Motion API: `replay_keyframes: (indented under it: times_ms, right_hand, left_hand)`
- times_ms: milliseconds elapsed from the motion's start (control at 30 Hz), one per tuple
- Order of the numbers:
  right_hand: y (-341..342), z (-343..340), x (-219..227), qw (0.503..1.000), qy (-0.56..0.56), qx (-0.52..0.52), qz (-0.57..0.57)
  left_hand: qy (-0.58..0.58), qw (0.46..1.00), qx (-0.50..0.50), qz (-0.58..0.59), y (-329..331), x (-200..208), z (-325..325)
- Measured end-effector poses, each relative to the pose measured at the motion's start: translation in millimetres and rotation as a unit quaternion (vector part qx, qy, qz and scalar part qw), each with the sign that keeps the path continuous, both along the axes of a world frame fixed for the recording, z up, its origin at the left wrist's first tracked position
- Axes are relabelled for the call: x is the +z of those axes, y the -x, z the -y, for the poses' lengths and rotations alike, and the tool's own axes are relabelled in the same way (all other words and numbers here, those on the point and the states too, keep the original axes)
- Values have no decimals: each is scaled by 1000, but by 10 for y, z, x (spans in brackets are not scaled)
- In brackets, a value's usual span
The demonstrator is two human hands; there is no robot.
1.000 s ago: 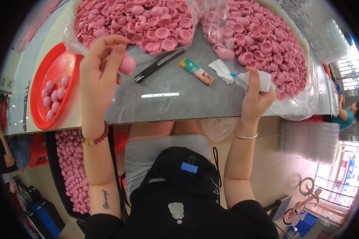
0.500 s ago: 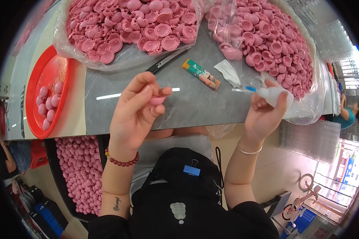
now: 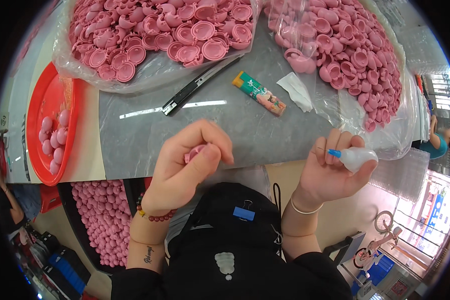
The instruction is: The person assembles small pink plastic parts by applying glue from a bottle and joining the components together by hand.
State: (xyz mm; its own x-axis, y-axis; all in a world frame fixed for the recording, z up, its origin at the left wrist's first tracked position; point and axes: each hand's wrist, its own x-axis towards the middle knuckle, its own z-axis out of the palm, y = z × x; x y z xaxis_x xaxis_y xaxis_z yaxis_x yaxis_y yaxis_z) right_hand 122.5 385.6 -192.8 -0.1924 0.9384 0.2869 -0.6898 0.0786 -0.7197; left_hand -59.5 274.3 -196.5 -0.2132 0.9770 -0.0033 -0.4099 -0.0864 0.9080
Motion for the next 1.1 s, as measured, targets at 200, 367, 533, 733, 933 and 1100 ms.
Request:
replay_keyframes:
  times_ms: [200,367,533,733,933,1100]
  right_hand:
    - [-37,16,-92,998,-28,40,-38]
    - [102,116,-104,998,-38,-2,51]
    - [146,108,-114,992,-93,-16,78]
    - [157,44,36,966,-203,-22,156]
    - [252,119,190,884,-373,-25,282]
    - [263,157,223,862,-400,-3,312]
  left_hand:
    - [-30,999,-6,-18,-2,-30,-47]
    - [-62,994,-33,-83,52,-61,-27]
    - [-26,998,27,51,-26,-16,-93]
    - [20,993,-50,101,-1,67,-80]
    - [54,987,2,150,-63,108,-87]
    - [53,987,-3,150,-51,114,-82]
